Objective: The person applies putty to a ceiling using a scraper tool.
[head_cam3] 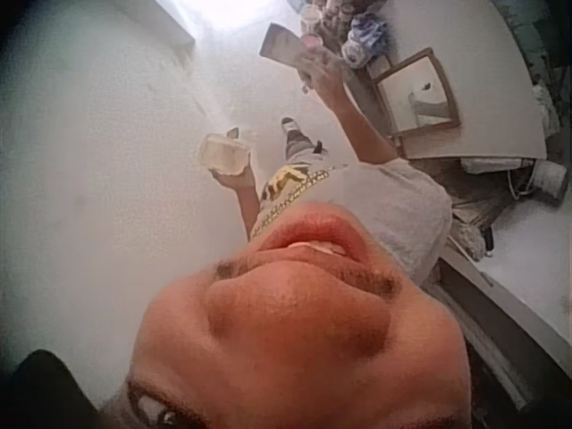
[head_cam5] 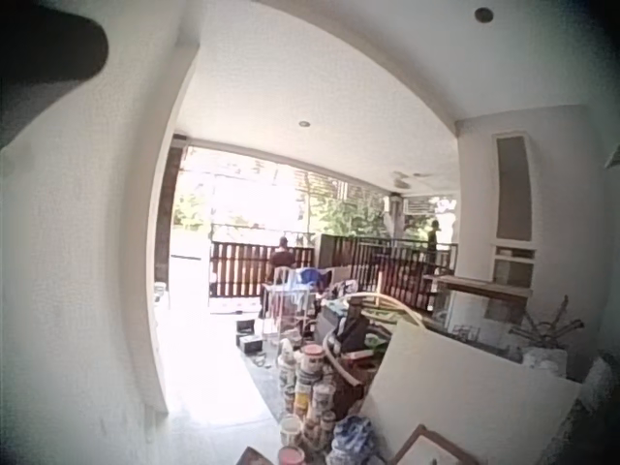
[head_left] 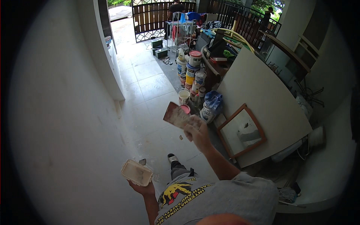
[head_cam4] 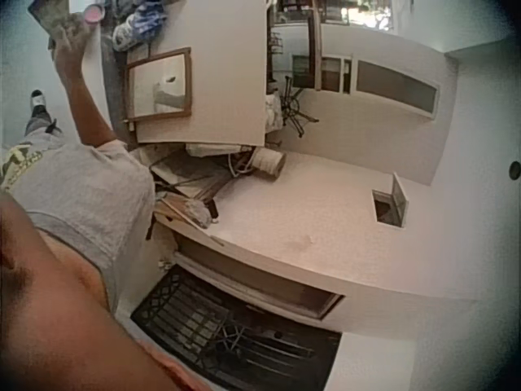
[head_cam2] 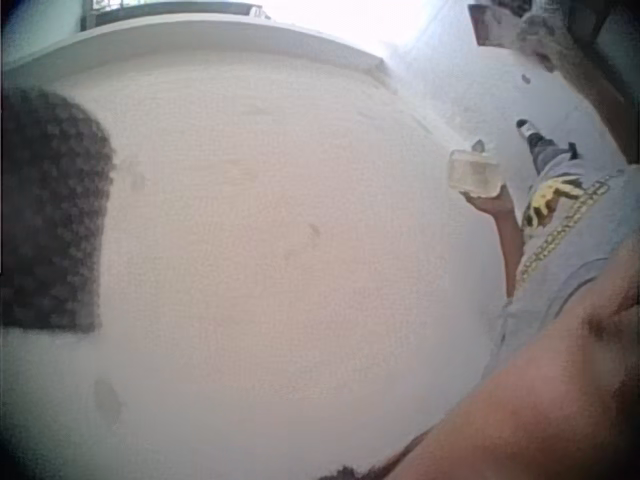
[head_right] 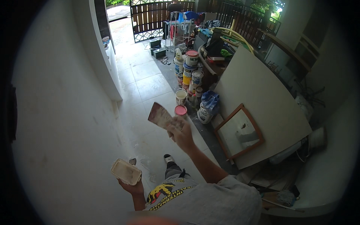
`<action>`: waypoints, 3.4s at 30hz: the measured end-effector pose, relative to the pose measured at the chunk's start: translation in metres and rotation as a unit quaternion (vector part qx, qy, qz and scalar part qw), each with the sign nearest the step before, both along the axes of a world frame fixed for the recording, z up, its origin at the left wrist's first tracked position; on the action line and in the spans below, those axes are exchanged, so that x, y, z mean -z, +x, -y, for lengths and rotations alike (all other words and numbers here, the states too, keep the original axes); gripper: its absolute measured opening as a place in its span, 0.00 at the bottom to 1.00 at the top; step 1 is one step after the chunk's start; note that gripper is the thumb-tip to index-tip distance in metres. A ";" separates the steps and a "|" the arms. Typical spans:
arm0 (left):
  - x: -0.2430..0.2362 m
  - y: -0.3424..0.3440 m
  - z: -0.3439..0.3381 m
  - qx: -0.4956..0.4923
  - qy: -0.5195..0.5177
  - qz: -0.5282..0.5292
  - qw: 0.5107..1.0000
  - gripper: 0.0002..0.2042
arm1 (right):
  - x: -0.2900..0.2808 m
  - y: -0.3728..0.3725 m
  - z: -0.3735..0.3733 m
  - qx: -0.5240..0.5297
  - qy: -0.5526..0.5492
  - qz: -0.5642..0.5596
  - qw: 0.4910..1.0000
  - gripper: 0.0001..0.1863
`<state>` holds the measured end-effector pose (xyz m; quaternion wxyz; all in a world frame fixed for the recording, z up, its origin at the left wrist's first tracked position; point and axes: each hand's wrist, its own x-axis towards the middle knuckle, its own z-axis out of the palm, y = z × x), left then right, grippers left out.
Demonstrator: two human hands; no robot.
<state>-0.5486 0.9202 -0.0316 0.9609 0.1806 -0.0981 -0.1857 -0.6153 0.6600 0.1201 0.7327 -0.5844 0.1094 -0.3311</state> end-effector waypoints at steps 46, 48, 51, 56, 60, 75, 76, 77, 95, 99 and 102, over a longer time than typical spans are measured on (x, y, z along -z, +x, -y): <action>-0.025 0.031 0.038 -0.024 0.060 -0.058 0.996 0.27 | 0.075 0.044 -0.056 -0.239 -0.162 -0.180 0.940 0.15; -0.020 0.036 0.038 -0.031 0.064 -0.068 0.995 0.27 | 0.074 0.049 -0.057 -0.229 -0.152 -0.171 0.946 0.15; -0.007 0.051 0.035 -0.024 0.086 -0.074 0.993 0.28 | 0.077 0.069 -0.057 -0.234 -0.118 -0.157 0.952 0.15; -0.013 0.078 0.042 -0.026 0.054 -0.079 0.995 0.29 | 0.075 0.087 -0.050 -0.264 -0.096 -0.134 0.950 0.14; -0.033 0.099 0.062 -0.003 0.031 -0.066 0.997 0.29 | 0.067 0.096 -0.034 -0.254 -0.095 -0.143 0.952 0.14; -0.057 0.158 0.119 0.060 0.090 -0.009 0.994 0.29 | 0.059 0.141 0.020 -0.201 -0.075 -0.124 0.969 0.12; -0.059 0.161 0.126 0.062 0.085 -0.021 0.994 0.29 | 0.060 0.143 0.025 -0.200 -0.074 -0.124 0.969 0.12; -0.062 0.163 0.131 0.065 0.081 -0.034 0.994 0.29 | 0.062 0.145 0.030 -0.205 -0.078 -0.123 0.968 0.11; -0.092 0.195 0.183 -0.077 0.180 0.076 0.978 0.29 | 0.033 0.216 0.097 -0.273 -0.227 -0.151 0.923 0.12; -0.073 0.198 0.177 -0.072 0.113 0.035 0.990 0.28 | 0.037 0.221 0.087 -0.302 -0.222 -0.145 0.916 0.12; -0.075 0.184 0.173 -0.144 0.099 -0.008 0.985 0.34 | 0.043 0.222 0.080 -0.331 -0.221 -0.140 0.907 0.12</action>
